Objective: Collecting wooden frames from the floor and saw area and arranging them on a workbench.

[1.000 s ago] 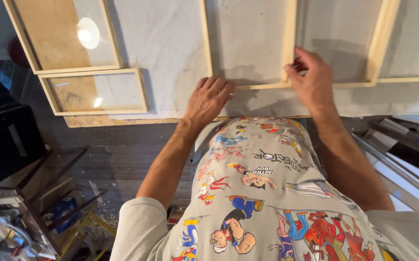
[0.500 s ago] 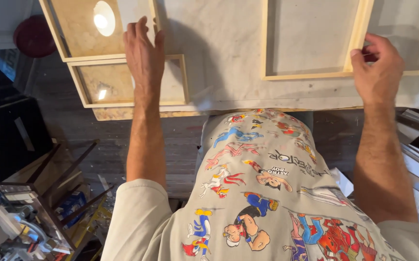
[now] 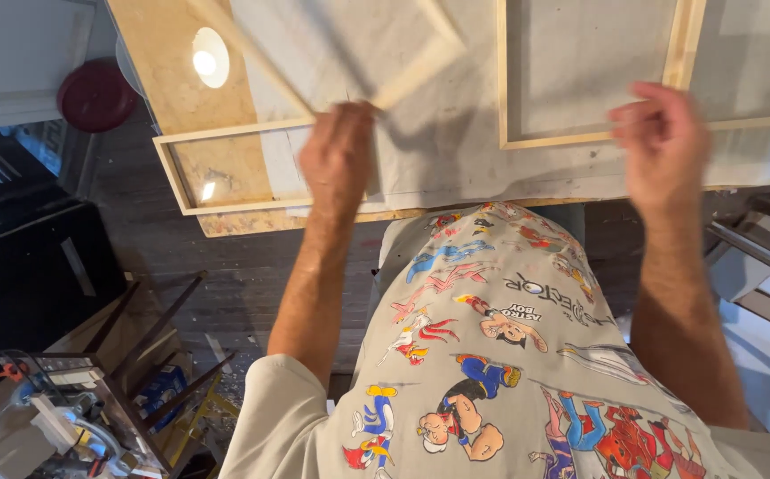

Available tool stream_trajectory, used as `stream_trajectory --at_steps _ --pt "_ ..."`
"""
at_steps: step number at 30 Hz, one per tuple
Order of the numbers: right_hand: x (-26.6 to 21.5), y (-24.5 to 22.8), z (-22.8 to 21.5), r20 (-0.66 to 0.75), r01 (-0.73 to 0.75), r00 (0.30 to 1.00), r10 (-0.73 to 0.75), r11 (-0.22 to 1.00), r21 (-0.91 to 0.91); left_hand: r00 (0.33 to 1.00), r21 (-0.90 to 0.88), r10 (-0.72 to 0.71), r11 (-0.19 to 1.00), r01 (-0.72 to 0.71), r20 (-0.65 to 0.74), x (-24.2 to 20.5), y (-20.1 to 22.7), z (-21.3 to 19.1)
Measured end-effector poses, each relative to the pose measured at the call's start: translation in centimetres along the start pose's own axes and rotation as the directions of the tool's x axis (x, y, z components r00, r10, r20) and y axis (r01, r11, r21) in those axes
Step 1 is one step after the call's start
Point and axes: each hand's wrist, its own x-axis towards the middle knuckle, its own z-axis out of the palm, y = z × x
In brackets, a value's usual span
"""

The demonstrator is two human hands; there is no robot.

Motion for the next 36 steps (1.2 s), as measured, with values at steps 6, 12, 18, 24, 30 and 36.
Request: stream_trajectory --at_steps 6,12,18,24,30,36 --pt "0.1 -3.6 6.0 0.289 -0.235 0.943 0.168 0.948 0.216 0.938 -0.121 0.329 0.941 -0.316 0.112 -4.3 1.7 4.9" --pt "1.0 -4.0 7.2 0.308 -0.256 0.927 0.213 0.961 0.106 0.958 -0.159 0.264 0.956 -0.245 0.112 -5.2 0.5 3.3" --pt "0.7 -4.6 8.4 0.344 -0.328 0.897 0.277 0.94 0.099 0.977 -0.098 -0.169 0.978 0.182 0.127 -10.6 -4.2 -0.7" --pt "0.4 -3.9 9.0 0.366 -0.314 0.892 0.266 0.946 0.077 0.922 -0.004 -0.356 0.933 0.361 0.15 -13.8 -4.0 0.4" --pt "0.4 -4.0 8.8 0.401 -0.253 0.896 0.192 0.962 0.105 0.942 0.161 -0.304 0.946 0.281 0.144 -14.3 -0.9 3.5" --pt "0.8 -6.1 9.3 0.318 -0.363 0.879 0.355 0.931 -0.035 0.913 0.166 -0.374 0.922 0.349 0.161 -13.6 -0.1 0.9"
